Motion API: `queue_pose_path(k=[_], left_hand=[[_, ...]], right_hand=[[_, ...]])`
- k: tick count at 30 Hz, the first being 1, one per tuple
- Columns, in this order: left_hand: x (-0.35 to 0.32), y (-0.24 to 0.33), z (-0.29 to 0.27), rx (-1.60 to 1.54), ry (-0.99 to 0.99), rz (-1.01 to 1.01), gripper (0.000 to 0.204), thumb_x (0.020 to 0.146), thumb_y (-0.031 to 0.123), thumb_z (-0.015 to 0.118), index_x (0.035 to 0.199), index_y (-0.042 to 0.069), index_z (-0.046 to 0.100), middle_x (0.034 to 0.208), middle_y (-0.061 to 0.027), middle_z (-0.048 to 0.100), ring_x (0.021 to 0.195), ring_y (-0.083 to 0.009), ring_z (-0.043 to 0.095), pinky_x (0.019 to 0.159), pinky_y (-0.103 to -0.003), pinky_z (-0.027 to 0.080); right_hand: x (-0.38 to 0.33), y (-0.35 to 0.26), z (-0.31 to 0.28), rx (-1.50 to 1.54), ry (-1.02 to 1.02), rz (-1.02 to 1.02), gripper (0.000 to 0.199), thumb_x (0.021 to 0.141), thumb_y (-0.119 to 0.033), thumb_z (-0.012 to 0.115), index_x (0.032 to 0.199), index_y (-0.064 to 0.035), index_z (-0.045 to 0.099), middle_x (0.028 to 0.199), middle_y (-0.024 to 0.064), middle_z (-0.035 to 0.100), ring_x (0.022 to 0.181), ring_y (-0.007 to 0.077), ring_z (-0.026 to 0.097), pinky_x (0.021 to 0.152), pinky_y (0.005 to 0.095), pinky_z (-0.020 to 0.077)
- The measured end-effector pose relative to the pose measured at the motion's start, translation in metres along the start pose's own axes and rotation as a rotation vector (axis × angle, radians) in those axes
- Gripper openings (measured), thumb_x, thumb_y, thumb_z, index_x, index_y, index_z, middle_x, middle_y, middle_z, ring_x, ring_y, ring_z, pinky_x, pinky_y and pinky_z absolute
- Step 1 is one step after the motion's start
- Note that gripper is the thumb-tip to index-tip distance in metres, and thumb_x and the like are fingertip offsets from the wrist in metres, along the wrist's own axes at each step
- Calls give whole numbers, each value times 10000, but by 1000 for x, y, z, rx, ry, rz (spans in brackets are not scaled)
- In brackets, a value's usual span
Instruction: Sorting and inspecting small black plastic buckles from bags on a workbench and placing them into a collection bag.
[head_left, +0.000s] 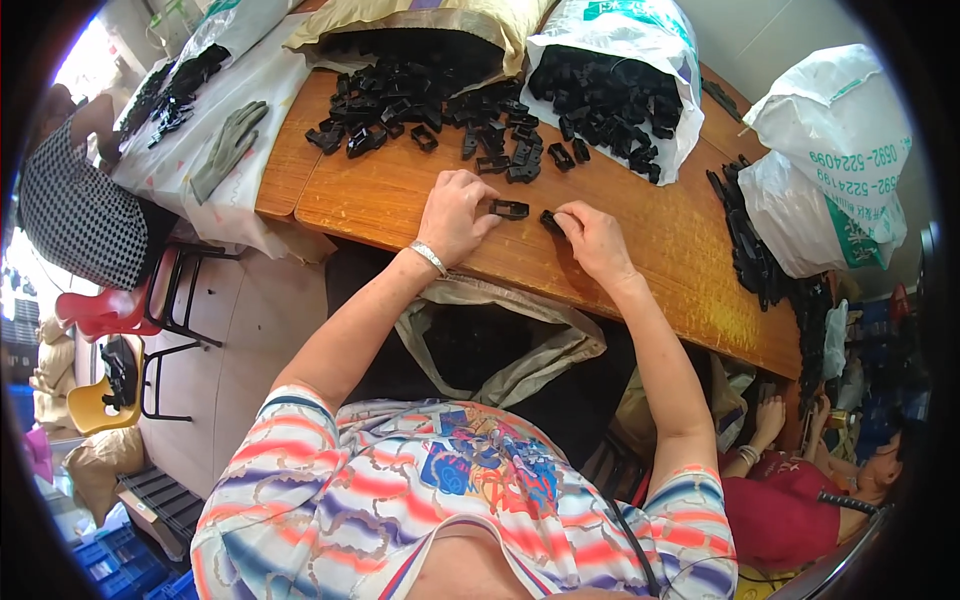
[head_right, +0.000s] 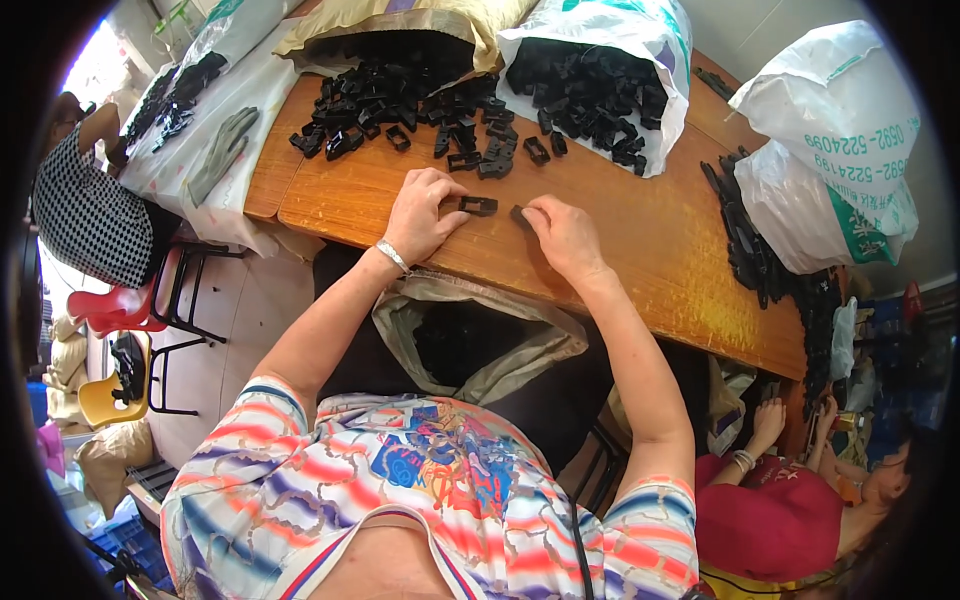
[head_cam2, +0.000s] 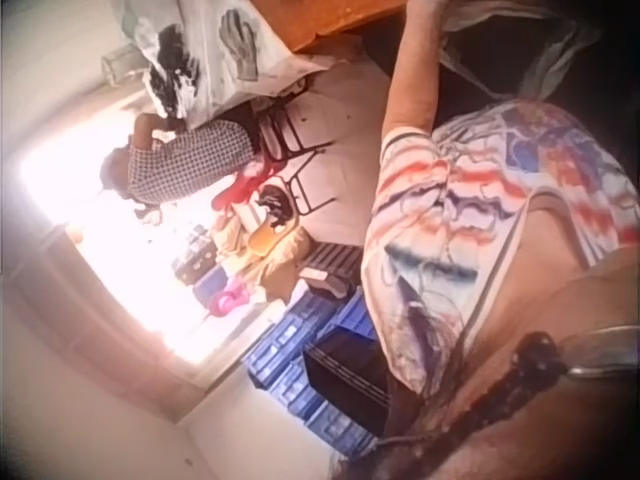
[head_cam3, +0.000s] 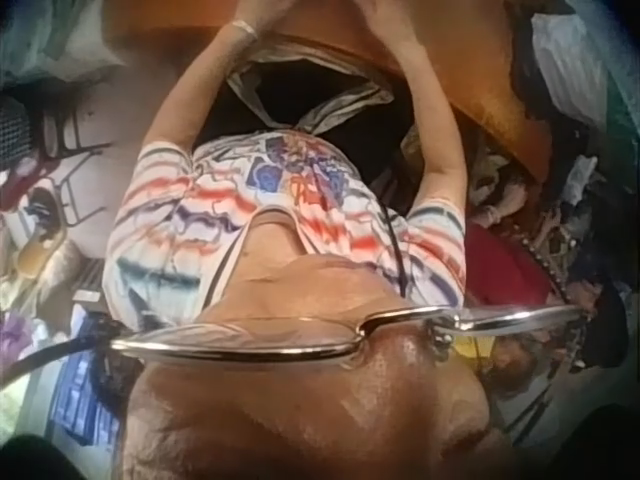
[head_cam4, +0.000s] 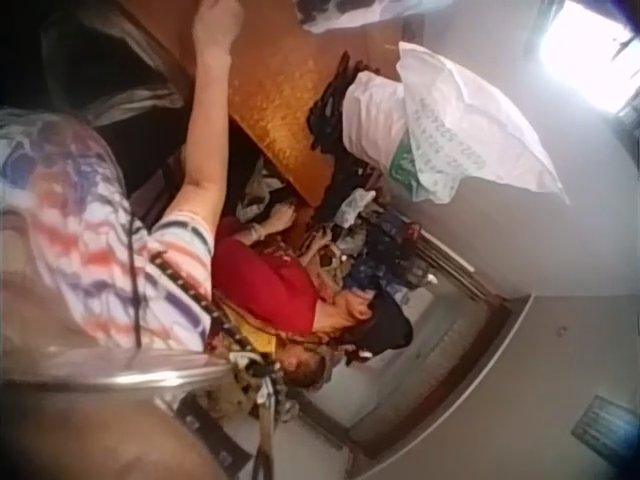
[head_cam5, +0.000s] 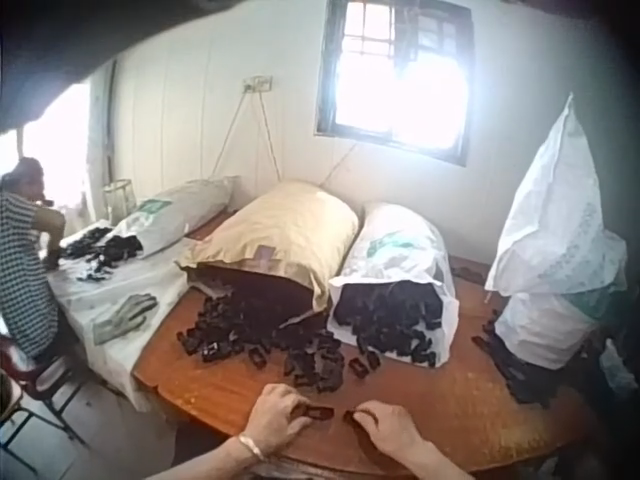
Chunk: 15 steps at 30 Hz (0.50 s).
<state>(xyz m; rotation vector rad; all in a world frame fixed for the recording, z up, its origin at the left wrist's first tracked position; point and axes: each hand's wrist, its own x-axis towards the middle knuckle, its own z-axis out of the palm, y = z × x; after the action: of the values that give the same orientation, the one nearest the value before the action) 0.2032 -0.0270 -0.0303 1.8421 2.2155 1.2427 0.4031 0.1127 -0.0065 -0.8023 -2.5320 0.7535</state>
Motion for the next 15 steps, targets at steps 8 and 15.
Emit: queue_pose_path(k=[8,15], left_hand=[[2,0,3,-12,-8,-8,245,728,143,794,945,65,711,1014,-91,630,1073,-303,530,913,-398,456],[1,0,5,-10,0,-8,235,742,139,784,952,73,700,968,-66,621,1037,-286,529,908,-390,447]], right_hand=[[-2,-23,0,-125,89,-92,218,793,-80,743,1000,-61,676,940,114,626,763,328,657,685,406,524],[17,-44,21,-65,100,-203,177,765,-45,740,940,-52,714,911,119,621,796,331,647,703,418,530]])
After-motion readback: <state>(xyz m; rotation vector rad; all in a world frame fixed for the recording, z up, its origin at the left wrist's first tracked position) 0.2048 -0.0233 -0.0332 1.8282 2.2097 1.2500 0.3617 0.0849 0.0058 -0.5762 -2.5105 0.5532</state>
